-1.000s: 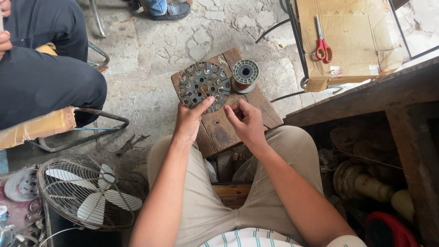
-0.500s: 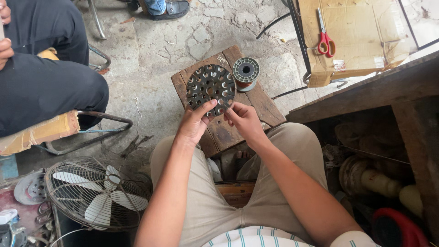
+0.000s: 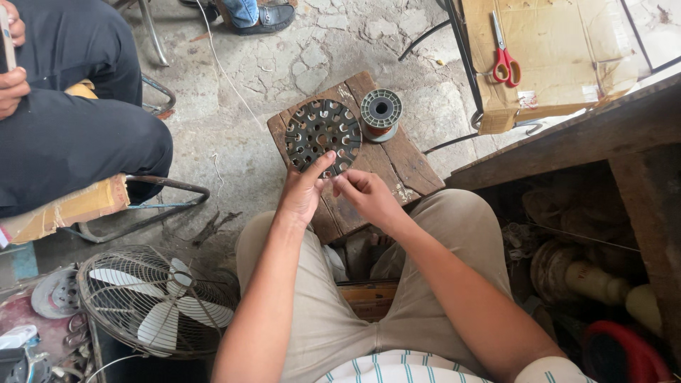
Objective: The person sits on the floor and winds copper wire by hand into the slots of a circular motor stator. The person holds the stator with the left hand and uses the right hand to pull and insert the wire into the slots.
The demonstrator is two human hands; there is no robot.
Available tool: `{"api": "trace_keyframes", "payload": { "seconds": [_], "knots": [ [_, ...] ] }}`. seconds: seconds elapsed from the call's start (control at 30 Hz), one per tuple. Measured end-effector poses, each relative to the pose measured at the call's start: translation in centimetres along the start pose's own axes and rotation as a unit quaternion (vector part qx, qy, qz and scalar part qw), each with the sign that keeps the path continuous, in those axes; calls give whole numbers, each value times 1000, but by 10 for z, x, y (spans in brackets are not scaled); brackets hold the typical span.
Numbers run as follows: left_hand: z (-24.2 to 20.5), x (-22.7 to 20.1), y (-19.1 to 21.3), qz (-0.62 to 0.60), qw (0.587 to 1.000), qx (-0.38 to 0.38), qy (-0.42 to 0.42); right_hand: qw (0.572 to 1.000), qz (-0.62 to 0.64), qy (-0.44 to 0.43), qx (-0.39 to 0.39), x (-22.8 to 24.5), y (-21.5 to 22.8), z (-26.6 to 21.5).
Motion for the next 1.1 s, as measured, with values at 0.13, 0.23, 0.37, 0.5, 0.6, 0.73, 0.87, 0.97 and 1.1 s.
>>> {"api": "trace_keyframes", "payload": {
  "seconds": [0.13,0.23,0.37,0.5,0.6,0.73,0.87,0.97,1.1],
  "knots": [
    [3,2,5,27,999,-11,-17,992,-113,63,-1,24,-3,-7],
    [8,7,9,49,997,-20,-50,978,-151,143,-9,41,-1,-10],
    [10,8,16,72,995,-40,-59,976,-180,123,-10,51,3,-11],
    [10,5,15,72,995,-37,-59,976,-185,118,-13,54,4,-12],
    [10,3,14,78,994,-34,-64,978,-182,101,-19,51,6,-11],
    [10,5,14,62,996,-30,-48,983,-166,73,-29,49,8,-11],
    [10,6,15,85,995,-44,-28,984,-150,86,-33,49,8,-13],
    [11,7,14,110,992,-39,-56,982,-161,94,-40,45,8,-12],
    [9,8,10,140,986,-10,-90,995,-62,80,-26,32,11,-7]
  ]
}}
Point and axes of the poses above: each hand's wrist, its own z-axis towards the middle knuckle, its own y-axis out of the back of the hand, x = y × z, the point moved 2 cm from there along z, towards the middle knuckle, and after that the axes turned 3 degrees about z, right-handed, at the moved point
